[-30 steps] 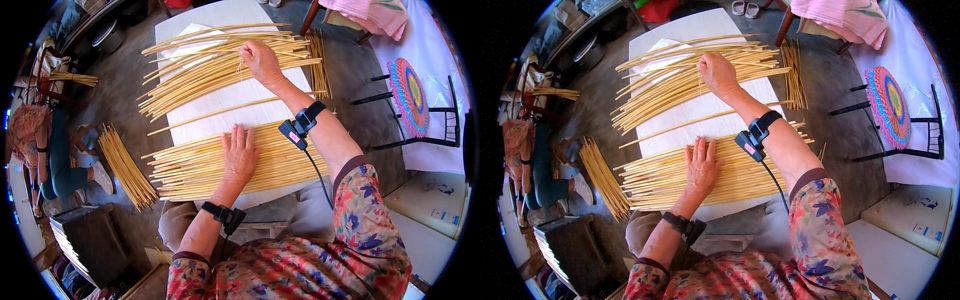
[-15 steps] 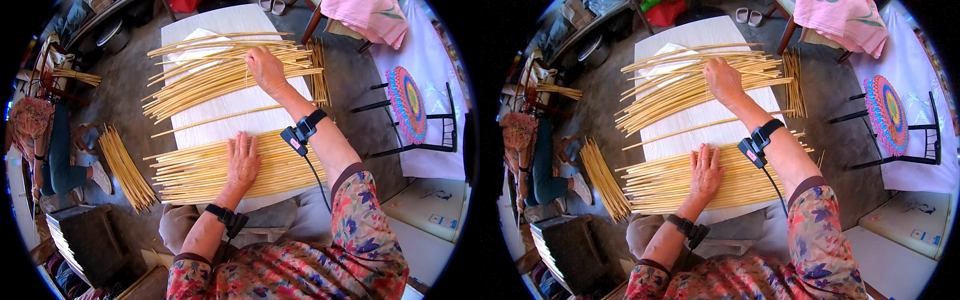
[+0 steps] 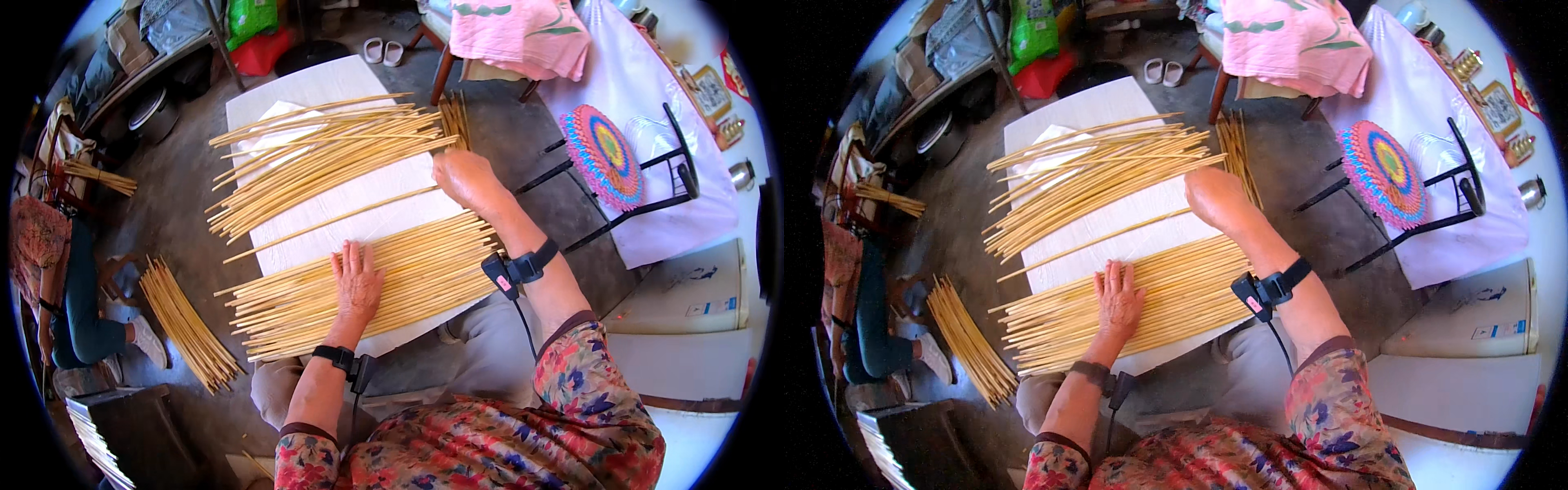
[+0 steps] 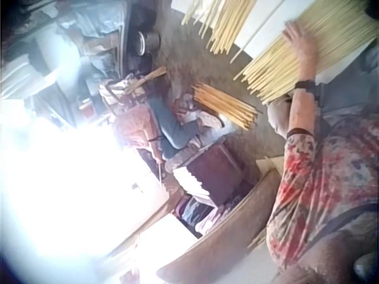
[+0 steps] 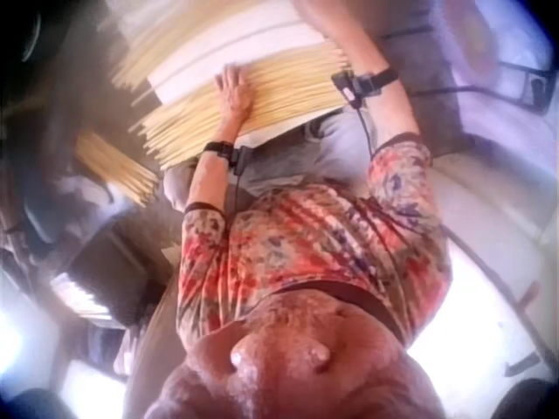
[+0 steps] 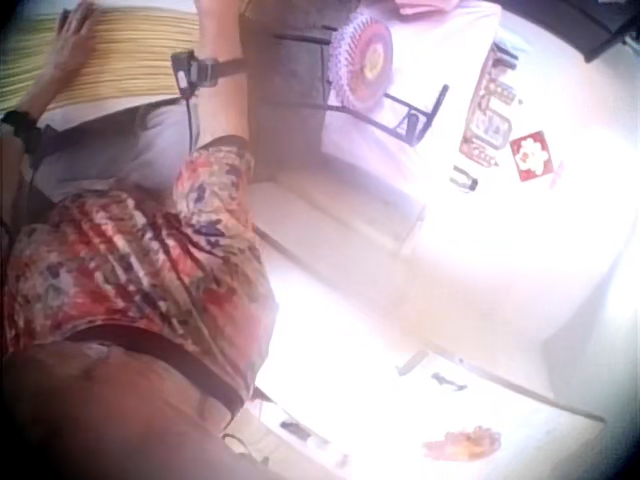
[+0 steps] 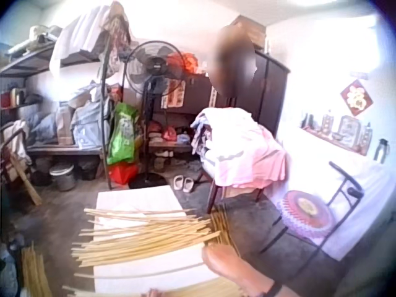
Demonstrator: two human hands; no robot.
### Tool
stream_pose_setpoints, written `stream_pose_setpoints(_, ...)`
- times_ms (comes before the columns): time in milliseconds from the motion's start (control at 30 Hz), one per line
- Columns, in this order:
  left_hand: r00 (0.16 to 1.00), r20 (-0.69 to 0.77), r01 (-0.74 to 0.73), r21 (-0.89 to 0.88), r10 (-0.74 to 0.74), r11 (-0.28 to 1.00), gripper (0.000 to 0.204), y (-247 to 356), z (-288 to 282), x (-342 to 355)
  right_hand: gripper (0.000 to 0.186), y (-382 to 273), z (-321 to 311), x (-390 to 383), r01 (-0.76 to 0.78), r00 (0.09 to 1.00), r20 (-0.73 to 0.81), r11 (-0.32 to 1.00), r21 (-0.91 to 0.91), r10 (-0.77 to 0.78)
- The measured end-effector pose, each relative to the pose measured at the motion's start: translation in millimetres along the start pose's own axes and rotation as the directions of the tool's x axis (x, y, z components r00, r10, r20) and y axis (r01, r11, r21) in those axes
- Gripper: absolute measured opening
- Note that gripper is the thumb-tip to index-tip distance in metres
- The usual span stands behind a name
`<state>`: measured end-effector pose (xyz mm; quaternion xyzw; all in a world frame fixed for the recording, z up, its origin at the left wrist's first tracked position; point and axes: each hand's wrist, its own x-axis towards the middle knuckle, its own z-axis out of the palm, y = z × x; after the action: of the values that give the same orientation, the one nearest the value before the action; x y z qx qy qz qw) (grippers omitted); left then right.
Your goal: The person weaves bamboo strips by aligning them together on a table and securing them with thread.
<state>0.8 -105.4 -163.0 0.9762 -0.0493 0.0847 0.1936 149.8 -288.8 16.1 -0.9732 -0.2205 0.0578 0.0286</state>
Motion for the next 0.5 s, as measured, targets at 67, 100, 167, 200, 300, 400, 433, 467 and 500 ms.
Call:
stream_pose_setpoints(67,1.0,-0.002,0.002,-0.005,-0.002,1.0,0.054,-0.4,0.5,-0.4,0.022,6.0,3.8,-9.3,0.014,0.998,0.055,1.0,-0.024,-0.013)
stream_pose_setpoints(100,1.0,-0.008,0.004,-0.002,-0.004,1.0,0.054,0.3,-1.6,-0.5,0.022,8.1,9.7,-13.1,0.024,0.996,0.084,0.999,-0.032,-0.021)
stream_pose_setpoints(167,1.0,0.02,0.004,-0.014,-0.003,1.0,0.053,0.9,-4.1,-0.5,0.021,14.4,24.5,-18.3,0.001,1.0,-0.003,0.999,-0.048,-0.002)
stream_pose_setpoints(200,0.999,0.034,0.001,-0.021,0.0,1.0,0.053,1.7,-4.5,2.1,0.021,17.5,31.4,-19.9,-0.012,0.999,-0.048,0.998,-0.057,0.01)
stream_pose_setpoints(300,0.994,0.099,0.051,-0.018,-0.049,0.999,0.051,2.4,-12.1,5.8,0.012,1.8,64.9,-21.2,0.09,0.987,-0.136,0.995,0.039,-0.084)
stream_pose_setpoints(400,0.996,0.08,0.048,0.015,-0.049,0.999,0.047,3.0,-19.7,10.5,0.009,-23.4,85.2,-20.0,0.181,0.974,-0.161,0.977,0.114,-0.162)
stream_pose_setpoints(433,0.995,0.1,0.02,0.028,-0.023,0.999,0.044,5.4,-26.9,11.9,0.009,-26.4,94.9,-14.7,0.186,0.977,-0.134,0.97,0.16,-0.165)
stream_pose_setpoints(467,0.993,0.119,-0.007,0.041,0.002,0.999,0.04,7.6,-35.1,13.2,0.009,-28.1,103.8,-9.5,0.191,0.974,-0.158,0.965,0.182,-0.163)
stream_pose_setpoints(500,0.99,0.138,-0.034,0.049,0.027,0.998,0.036,9.7,-42.2,14.6,0.009,-28.9,112.3,-4.3,0.195,0.971,-0.18,0.96,0.199,-0.16)
